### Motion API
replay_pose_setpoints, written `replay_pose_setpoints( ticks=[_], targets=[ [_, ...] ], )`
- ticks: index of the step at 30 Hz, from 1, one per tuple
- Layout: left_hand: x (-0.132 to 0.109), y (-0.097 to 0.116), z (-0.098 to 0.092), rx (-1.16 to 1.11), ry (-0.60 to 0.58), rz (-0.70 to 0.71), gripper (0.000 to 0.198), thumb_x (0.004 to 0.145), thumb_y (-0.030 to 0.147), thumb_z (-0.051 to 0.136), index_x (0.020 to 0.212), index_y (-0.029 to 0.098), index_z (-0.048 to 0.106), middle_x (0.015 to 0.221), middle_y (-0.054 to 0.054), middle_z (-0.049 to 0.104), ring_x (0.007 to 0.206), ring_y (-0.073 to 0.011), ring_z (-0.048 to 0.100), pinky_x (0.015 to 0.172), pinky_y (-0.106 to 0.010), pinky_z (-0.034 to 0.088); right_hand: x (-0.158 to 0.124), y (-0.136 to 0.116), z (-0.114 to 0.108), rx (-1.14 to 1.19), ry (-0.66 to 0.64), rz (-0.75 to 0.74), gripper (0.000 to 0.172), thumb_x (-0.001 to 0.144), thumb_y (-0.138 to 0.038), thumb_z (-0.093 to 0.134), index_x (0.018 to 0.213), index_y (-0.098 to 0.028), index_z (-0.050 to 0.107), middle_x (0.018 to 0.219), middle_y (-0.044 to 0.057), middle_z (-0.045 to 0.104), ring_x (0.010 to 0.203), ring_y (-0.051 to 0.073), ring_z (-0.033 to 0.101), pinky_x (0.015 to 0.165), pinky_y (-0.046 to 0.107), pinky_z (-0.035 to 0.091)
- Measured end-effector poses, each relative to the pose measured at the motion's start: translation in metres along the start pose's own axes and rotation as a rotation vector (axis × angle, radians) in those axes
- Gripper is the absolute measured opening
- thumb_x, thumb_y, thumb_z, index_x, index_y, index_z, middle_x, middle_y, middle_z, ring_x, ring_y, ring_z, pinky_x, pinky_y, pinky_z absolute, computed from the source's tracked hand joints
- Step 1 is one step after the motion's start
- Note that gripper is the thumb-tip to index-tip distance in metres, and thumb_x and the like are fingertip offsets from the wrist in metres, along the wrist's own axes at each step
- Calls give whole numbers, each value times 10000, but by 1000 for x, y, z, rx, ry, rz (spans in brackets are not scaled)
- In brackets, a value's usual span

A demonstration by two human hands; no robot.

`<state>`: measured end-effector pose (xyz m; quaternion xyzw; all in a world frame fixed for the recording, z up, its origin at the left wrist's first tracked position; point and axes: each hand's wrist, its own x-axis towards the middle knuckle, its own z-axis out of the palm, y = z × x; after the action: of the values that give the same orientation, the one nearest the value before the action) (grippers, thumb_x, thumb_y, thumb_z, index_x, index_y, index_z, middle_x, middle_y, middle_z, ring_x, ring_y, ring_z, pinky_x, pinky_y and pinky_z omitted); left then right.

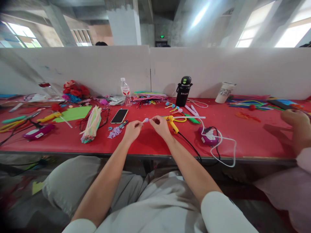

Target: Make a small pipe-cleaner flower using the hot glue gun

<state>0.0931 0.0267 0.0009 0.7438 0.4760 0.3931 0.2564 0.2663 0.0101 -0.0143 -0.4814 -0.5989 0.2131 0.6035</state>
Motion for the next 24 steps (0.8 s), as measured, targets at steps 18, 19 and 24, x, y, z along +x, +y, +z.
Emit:
replay_pose_setpoints(
  ticks=[18,19,24],
  targets=[
    [-1,1,0,27,-5,48,218,837,274,518,692,165,639,629,-26,613,620,-144,536,587,-246,338,0,-3,1,-7,-37,5,295,752,-474,668,757,-182,631,684,28,631,607,155,536,579,286,428],
    [-2,2,0,28,-3,54,216,838,274,521,693,164,639,635,-29,616,629,-147,544,592,-246,343,0,-3,1,-12,-38,6,291,753,-473,664,759,-183,635,693,32,638,615,158,543,587,288,435],
    [-2,2,0,29,-4,73,217,841,274,519,699,166,642,653,-33,628,640,-151,552,601,-251,349,0,-1,1,-40,-36,10,298,760,-483,646,743,-186,645,693,39,648,623,167,550,583,293,443]
  ],
)
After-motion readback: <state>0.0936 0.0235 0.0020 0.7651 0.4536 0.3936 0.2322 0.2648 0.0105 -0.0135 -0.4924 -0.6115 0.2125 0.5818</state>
